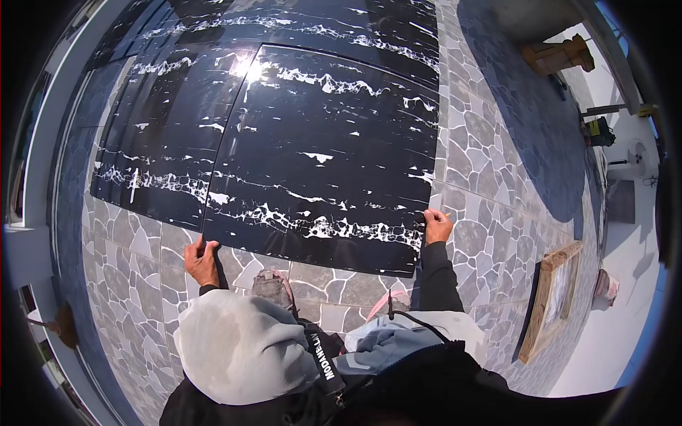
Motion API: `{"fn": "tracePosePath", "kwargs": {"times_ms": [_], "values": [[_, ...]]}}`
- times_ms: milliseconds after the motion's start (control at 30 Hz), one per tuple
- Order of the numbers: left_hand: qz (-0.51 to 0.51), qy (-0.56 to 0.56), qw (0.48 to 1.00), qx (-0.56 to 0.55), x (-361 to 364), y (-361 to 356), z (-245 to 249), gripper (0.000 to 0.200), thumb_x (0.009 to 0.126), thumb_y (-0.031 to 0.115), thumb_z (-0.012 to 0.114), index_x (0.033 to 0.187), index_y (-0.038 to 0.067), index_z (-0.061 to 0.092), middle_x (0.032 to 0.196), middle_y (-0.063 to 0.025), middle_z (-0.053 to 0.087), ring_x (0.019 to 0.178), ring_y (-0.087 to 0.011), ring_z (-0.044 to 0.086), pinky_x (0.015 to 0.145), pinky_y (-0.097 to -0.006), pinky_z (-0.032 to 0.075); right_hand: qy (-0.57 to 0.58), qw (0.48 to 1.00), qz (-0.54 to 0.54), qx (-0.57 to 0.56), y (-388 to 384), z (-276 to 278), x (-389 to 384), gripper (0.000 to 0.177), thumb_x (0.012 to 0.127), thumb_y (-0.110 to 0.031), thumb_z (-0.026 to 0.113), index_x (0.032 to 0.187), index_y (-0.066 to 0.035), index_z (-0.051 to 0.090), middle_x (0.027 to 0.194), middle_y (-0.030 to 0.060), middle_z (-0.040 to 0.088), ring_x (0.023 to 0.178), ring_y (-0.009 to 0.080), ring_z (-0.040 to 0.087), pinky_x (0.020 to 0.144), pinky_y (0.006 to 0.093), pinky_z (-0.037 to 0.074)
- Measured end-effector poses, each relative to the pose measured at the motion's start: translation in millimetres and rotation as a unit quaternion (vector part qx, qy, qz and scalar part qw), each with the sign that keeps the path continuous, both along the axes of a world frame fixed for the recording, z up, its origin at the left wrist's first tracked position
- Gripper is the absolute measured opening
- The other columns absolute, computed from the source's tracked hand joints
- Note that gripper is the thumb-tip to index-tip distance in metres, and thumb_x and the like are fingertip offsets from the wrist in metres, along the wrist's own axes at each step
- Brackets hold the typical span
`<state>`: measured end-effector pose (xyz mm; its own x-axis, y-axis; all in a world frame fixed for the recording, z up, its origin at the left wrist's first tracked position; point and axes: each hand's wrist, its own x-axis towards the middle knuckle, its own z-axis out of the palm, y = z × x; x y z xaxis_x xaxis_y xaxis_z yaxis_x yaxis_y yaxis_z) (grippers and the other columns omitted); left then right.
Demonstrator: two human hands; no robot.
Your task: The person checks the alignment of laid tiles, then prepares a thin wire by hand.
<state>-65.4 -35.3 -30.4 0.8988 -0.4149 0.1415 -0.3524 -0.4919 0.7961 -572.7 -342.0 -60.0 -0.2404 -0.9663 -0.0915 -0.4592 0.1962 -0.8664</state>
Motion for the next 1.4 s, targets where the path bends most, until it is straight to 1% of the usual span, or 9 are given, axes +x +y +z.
{"fn": "tracePosePath", "kwargs": {"times_ms": [167,233,300,433,500,633,667,933,1400], "values": [[-0.001,0.001,1.0,0.011,0,2,3,0.033,0.07,0.012,0.082,0.1,0.006,0.071,0.08,-0.0011,0.052,0.07,-0.012,0.05,0.065,-0.026,0.043,-0.029,0.999,-0.007,-0.021,1,-5,1,0.017,0.078,-0.009,0.071,0.089,0.003,0.072,0.08,0.0075,0.07,0.072,0.0133,0.063,0.07,0.0284,0.05],[-0.011,0.01,1.0,0.009,0,1,-2,0.036,0.071,0.014,0.082,0.103,0.005,0.07,0.081,-0.0013,0.053,0.071,-0.0122,0.05,0.066,-0.0261,0.043,0.021,0.999,0.033,-0.005,4,3,-1,0.022,0.078,-0.011,0.072,0.096,0.003,0.07,0.082,0.0056,0.068,0.075,0.0124,0.062,0.07,0.0272,0.049],[-0.044,-0.034,0.998,0.038,3,4,-5,0.039,0.072,0.016,0.082,0.107,0.005,0.069,0.083,-0.0014,0.053,0.072,-0.0125,0.05,0.067,-0.0263,0.044,0.002,0.993,0.105,0.047,23,25,-3,0.037,0.076,-0.014,0.075,0.108,0.002,0.067,0.087,0.0057,0.064,0.083,0.0126,0.06,0.074,0.0259,0.048],[-0.063,-0.056,0.995,0.061,10,12,-13,0.037,0.075,0.019,0.082,0.107,0.005,0.068,0.092,-0.0022,0.054,0.076,-0.0129,0.05,0.068,-0.0259,0.044,0.204,0.93,0.299,0.061,100,68,-23,0.088,0.062,-0.031,0.087,0.135,-0.001,0.047,0.103,0.0159,0.054,0.098,0.0308,0.055,0.089,0.0375,0.044],[-0.066,-0.044,0.996,0.049,11,9,-17,0.037,0.075,0.019,0.081,0.106,0.005,0.068,0.093,-0.0024,0.054,0.076,-0.0128,0.05,0.069,-0.0256,0.043,0.212,0.912,0.35,0.034,133,74,-34,0.101,0.059,-0.035,0.088,0.14,-0.001,0.039,0.105,0.0186,0.051,0.102,0.0374,0.052,0.094,0.0417,0.041],[-0.065,-0.004,0.998,0.016,7,9,-15,0.036,0.077,0.019,0.08,0.107,0.005,0.067,0.094,-0.0024,0.054,0.078,-0.0131,0.051,0.071,-0.0258,0.043,0.216,0.923,0.317,0.039,145,62,-43,0.09,0.063,-0.024,0.086,0.139,-0.002,0.042,0.103,0.0175,0.051,0.1,0.0342,0.054,0.089,0.0384,0.044],[-0.064,-0.01,0.997,0.032,9,11,-14,0.036,0.077,0.019,0.08,0.107,0.005,0.067,0.094,-0.0027,0.054,0.079,-0.0133,0.051,0.071,-0.0258,0.043,0.235,0.918,0.318,-0.025,145,52,-44,0.086,0.063,-0.019,0.085,0.137,-0.002,0.045,0.099,0.015,0.052,0.095,0.0312,0.055,0.086,0.0358,0.045],[-0.042,0.011,0.999,0.003,8,10,-19,0.035,0.077,0.018,0.079,0.107,0.003,0.068,0.094,-0.0034,0.054,0.083,-0.0146,0.053,0.075,-0.0269,0.043,0.172,0.938,0.298,-0.03,146,54,-38,0.08,0.066,-0.02,0.082,0.136,-0.001,0.046,0.096,0.0148,0.053,0.093,0.0324,0.053,0.084,0.0382,0.043],[-0.038,-0.012,0.999,0.034,7,8,-20,0.034,0.077,0.018,0.078,0.105,0.002,0.067,0.096,-0.0037,0.054,0.083,-0.0142,0.054,0.074,-0.0271,0.045,0.186,0.939,0.286,-0.036,148,45,-39,0.079,0.067,-0.02,0.08,0.136,-0.001,0.046,0.096,0.0149,0.054,0.093,0.0329,0.053,0.086,0.0399,0.042]]}}
